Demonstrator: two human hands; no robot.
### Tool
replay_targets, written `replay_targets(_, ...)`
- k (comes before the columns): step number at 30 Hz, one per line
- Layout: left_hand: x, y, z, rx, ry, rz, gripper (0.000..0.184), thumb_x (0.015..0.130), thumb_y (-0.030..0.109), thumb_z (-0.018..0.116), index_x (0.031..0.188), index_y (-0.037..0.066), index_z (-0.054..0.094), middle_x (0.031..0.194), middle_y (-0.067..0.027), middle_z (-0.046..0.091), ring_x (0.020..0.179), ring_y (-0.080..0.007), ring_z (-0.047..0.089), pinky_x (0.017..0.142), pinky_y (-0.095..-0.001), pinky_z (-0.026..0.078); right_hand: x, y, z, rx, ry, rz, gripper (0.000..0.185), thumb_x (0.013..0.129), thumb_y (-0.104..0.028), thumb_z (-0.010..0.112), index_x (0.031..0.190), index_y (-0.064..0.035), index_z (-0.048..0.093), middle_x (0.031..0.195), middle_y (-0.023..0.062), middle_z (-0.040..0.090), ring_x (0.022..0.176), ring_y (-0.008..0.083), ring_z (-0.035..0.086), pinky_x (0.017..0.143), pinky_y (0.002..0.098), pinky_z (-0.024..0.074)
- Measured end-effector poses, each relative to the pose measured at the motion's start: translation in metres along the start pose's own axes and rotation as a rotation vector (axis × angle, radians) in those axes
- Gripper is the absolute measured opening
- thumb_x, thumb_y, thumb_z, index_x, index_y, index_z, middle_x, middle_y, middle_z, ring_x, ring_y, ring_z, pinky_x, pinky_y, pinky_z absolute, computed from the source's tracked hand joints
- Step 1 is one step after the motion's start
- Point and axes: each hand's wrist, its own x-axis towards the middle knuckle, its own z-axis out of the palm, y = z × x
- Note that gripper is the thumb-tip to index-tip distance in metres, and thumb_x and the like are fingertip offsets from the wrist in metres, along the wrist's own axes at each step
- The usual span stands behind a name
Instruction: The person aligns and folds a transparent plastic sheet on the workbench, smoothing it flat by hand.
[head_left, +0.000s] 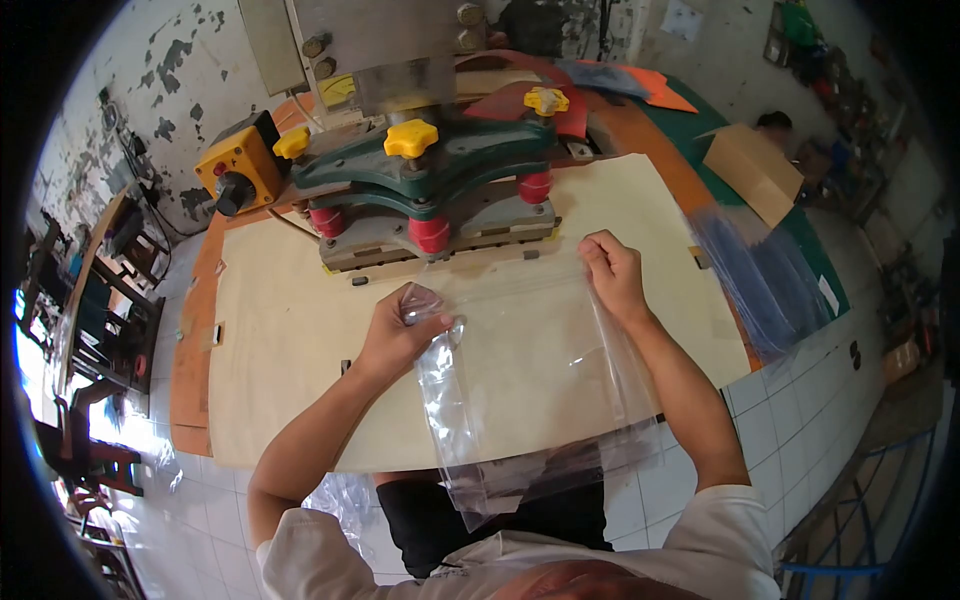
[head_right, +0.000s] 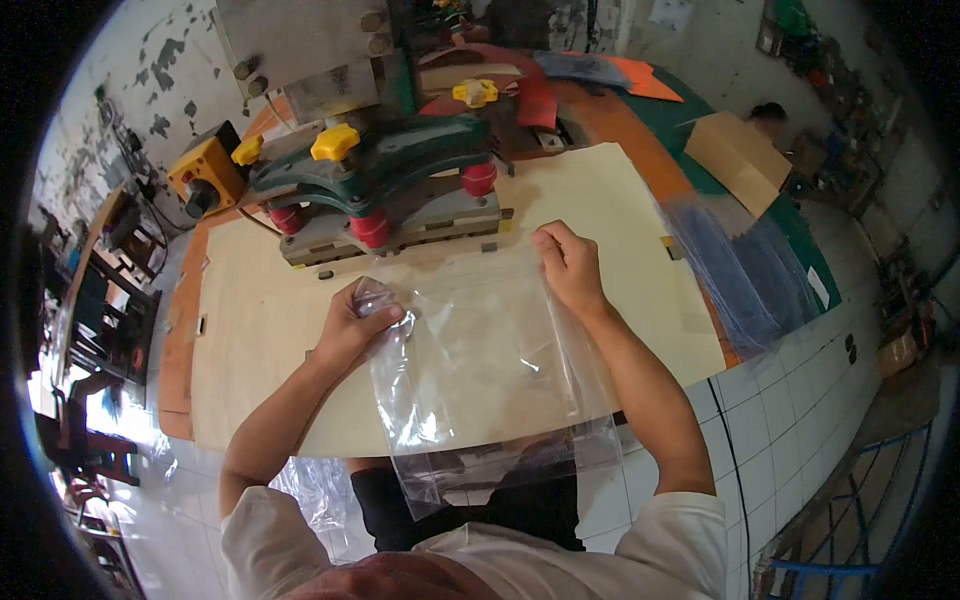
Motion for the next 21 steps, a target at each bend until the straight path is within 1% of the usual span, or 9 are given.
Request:
replay_targets(7,0.004,-0.009,-0.005,0.107,0.008,0.015,0.025,0.084,0.012,0.076,0.097,0.001,0.059,0.079,0.0009,0.06,0.068,-0.005,0.051,0.061,-0.0226,0.042,0.001,0.004,-0.001,-0.055,0.022,-0.027,0.015,0.095,-0.012,0.058,0.089,0.0014,0.063,0.059,0.0078,0.055,0.052,0.0115,0.051,0.051,0.0271,0.042)
replay_targets(8,0.005,-0.013,-0.006,0.081,0.003,0.035,0.024,0.084,0.011,0.076,0.097,0.001,0.059,0.08,0.0011,0.06,0.068,-0.0049,0.051,0.062,-0.023,0.043,0.002,0.004,-0.001,-0.058,0.024,-0.032,0.015,0.095,-0.012,0.058,0.089,0.0014,0.063,0.059,0.0078,0.055,0.052,0.0115,0.051,0.051,0.0271,0.042)
replay_targets(10,0.004,-0.009,-0.001,0.066,0.001,0.043,0.024,0.084,0.011,0.076,0.098,0.0,0.058,0.081,0.0011,0.06,0.07,-0.0049,0.052,0.063,-0.023,0.044,0.001,0.004,-0.001,-0.047,0.014,-0.047,0.021,0.098,-0.015,0.056,0.086,0.0017,0.061,0.06,0.0011,0.053,0.052,0.0066,0.049,0.05,0.0238,0.0401)
replay_targets(14,0.003,-0.005,-0.002,0.072,-0.015,0.017,0.024,0.085,0.009,0.075,0.099,-0.001,0.058,0.084,0.0,0.061,0.075,-0.0052,0.055,0.068,-0.0233,0.047,0.001,-0.001,-0.002,-0.026,-0.008,-0.02,0.021,0.098,-0.015,0.056,0.086,0.0017,0.061,0.06,0.0009,0.054,0.052,0.0066,0.049,0.051,0.0234,0.0403)
replay_targets(16,0.002,-0.003,-0.003,0.093,-0.016,0.004,0.024,0.085,0.009,0.075,0.099,-0.001,0.058,0.086,-0.0006,0.062,0.076,-0.0054,0.056,0.069,-0.0233,0.047,0.001,0.004,0.0,0.018,0.027,-0.009,0.018,0.096,-0.015,0.06,0.088,0.0016,0.063,0.059,0.0037,0.053,0.052,0.0084,0.048,0.051,0.0253,0.0406)
replay_targets(17,0.002,-0.002,-0.003,0.115,-0.021,-0.005,0.025,0.085,0.009,0.075,0.099,-0.001,0.058,0.087,-0.0012,0.062,0.078,-0.0056,0.057,0.07,-0.0234,0.047,0.001,0.005,-0.001,0.019,0.025,-0.009,0.018,0.096,-0.015,0.06,0.088,0.0016,0.063,0.059,0.0037,0.053,0.052,0.0084,0.048,0.051,0.0253,0.0406)
replay_targets(21,0.005,-0.007,-0.005,0.124,-0.028,0.033,0.025,0.084,0.009,0.076,0.1,-0.001,0.058,0.087,-0.0013,0.062,0.077,-0.0061,0.056,0.069,-0.023,0.047,0.001,0.006,-0.002,0.039,0.002,0.045,0.019,0.096,-0.016,0.059,0.089,0.0015,0.063,0.059,0.0007,0.053,0.052,0.0072,0.049,0.051,0.0241,0.0404)
